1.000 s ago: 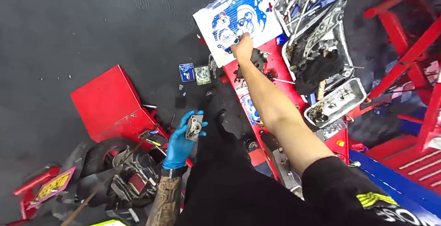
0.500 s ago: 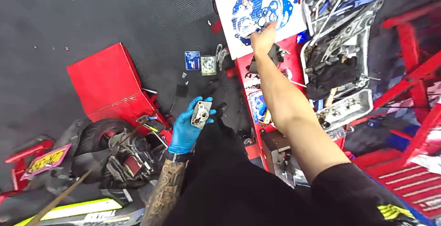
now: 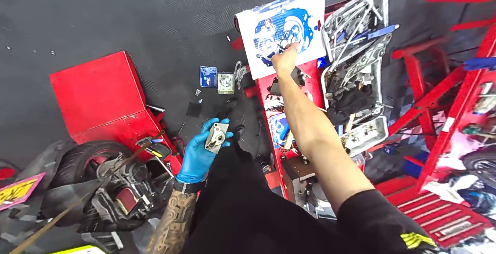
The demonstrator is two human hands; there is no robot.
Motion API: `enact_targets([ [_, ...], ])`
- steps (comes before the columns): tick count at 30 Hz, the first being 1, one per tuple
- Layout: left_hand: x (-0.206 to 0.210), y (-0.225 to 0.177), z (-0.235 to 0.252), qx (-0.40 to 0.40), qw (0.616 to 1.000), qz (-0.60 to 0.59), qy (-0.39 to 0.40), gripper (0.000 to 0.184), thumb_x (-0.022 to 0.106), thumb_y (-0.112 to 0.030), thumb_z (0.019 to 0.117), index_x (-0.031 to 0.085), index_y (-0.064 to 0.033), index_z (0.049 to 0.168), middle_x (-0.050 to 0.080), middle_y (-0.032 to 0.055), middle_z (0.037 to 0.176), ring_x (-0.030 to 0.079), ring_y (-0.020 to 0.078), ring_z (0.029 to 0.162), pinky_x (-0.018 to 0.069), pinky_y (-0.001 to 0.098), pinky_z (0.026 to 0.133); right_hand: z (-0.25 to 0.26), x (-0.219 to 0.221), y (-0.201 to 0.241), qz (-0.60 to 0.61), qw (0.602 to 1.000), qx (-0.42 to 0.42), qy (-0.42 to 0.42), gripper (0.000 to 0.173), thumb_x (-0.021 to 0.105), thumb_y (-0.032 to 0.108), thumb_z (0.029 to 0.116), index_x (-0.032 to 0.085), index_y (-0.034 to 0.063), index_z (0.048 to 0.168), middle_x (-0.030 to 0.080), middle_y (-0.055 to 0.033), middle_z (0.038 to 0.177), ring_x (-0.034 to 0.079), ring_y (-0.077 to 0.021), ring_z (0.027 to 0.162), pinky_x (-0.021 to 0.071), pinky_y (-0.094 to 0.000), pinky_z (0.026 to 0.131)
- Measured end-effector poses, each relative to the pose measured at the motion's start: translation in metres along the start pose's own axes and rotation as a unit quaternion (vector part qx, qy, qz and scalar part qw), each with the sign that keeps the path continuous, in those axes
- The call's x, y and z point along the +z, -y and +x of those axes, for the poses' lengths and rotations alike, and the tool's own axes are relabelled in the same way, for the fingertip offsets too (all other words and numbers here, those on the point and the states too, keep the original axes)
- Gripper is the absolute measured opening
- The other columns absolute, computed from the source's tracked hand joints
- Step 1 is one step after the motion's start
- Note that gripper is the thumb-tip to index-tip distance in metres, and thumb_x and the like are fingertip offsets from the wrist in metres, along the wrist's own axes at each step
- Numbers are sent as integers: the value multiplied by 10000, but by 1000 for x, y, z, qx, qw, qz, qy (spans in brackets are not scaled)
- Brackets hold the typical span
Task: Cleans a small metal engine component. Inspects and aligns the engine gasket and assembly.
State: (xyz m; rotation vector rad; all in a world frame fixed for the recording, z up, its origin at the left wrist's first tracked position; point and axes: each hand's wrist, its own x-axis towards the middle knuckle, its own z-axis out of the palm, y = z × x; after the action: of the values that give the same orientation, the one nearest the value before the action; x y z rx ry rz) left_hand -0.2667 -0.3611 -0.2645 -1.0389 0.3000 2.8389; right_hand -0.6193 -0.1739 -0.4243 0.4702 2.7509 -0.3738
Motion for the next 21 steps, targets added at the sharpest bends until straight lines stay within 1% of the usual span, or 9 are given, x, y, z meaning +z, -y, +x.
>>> enact_targets([
  [3, -5, 0, 0, 5, 1000, -5, -7, 488, 253, -139, 1037, 450, -23, 1468, 498, 260, 1488, 637, 400, 1184, 601, 489, 845, -3, 1, -1, -2, 1000, -14, -24, 735, 795, 169, 647, 533, 88, 1329, 617, -169, 1292, 678, -330, 1089, 588, -549, 785],
  [6, -7, 1, 2, 9, 1000, -14, -16, 487, 241, -139, 1043, 448, -24, 1469, 501, 262, 1482, 641, 397, 1179, 605, 485, 838, -1, 1, -3, -6, 999, -37, -25, 712, 787, 149, 651, 542, 81, 1315, 643, -171, 1241, 683, -338, 1065, 583, -559, 781],
  [9, -7, 1, 2, 10, 1000, -23, -14, 482, 244, -134, 1042, 448, -27, 1465, 510, 260, 1475, 647, 395, 1170, 607, 483, 834, 1, 1, -3, -22, 998, -52, -13, 705, 783, 154, 663, 537, 73, 1319, 650, -176, 1221, 687, -339, 1054, 585, -555, 783],
  [14, -7, 1, 2, 19, 1000, -19, -10, 488, 236, -143, 1040, 444, -27, 1466, 505, 250, 1484, 644, 388, 1179, 607, 476, 839, 9, 1, -3, -31, 999, -32, 20, 768, 792, 177, 657, 508, 79, 1364, 621, -201, 1265, 674, -358, 1083, 586, -559, 786],
  [17, -8, 2, 0, 20, 999, -18, -19, 488, 230, -141, 1044, 450, -28, 1465, 521, 246, 1471, 648, 387, 1172, 607, 478, 839, 11, -2, -3, -27, 999, -21, 38, 796, 798, 183, 668, 481, 69, 1389, 618, -220, 1267, 673, -366, 1085, 580, -569, 800],
  [19, -8, 1, -1, 21, 999, -20, -24, 485, 226, -146, 1047, 456, -32, 1458, 521, 244, 1473, 648, 385, 1175, 605, 480, 845, 11, -4, -2, -15, 999, -23, 37, 806, 797, 178, 672, 474, 52, 1399, 631, -226, 1246, 672, -380, 1086, 577, -582, 808],
  [21, -9, 1, -1, 25, 999, -24, -23, 491, 227, -145, 1041, 460, -35, 1459, 522, 244, 1473, 651, 382, 1169, 605, 479, 845, 11, -4, -2, -10, 999, -26, 32, 809, 800, 177, 674, 475, 54, 1404, 638, -224, 1231, 672, -382, 1083, 576, -582, 801],
])
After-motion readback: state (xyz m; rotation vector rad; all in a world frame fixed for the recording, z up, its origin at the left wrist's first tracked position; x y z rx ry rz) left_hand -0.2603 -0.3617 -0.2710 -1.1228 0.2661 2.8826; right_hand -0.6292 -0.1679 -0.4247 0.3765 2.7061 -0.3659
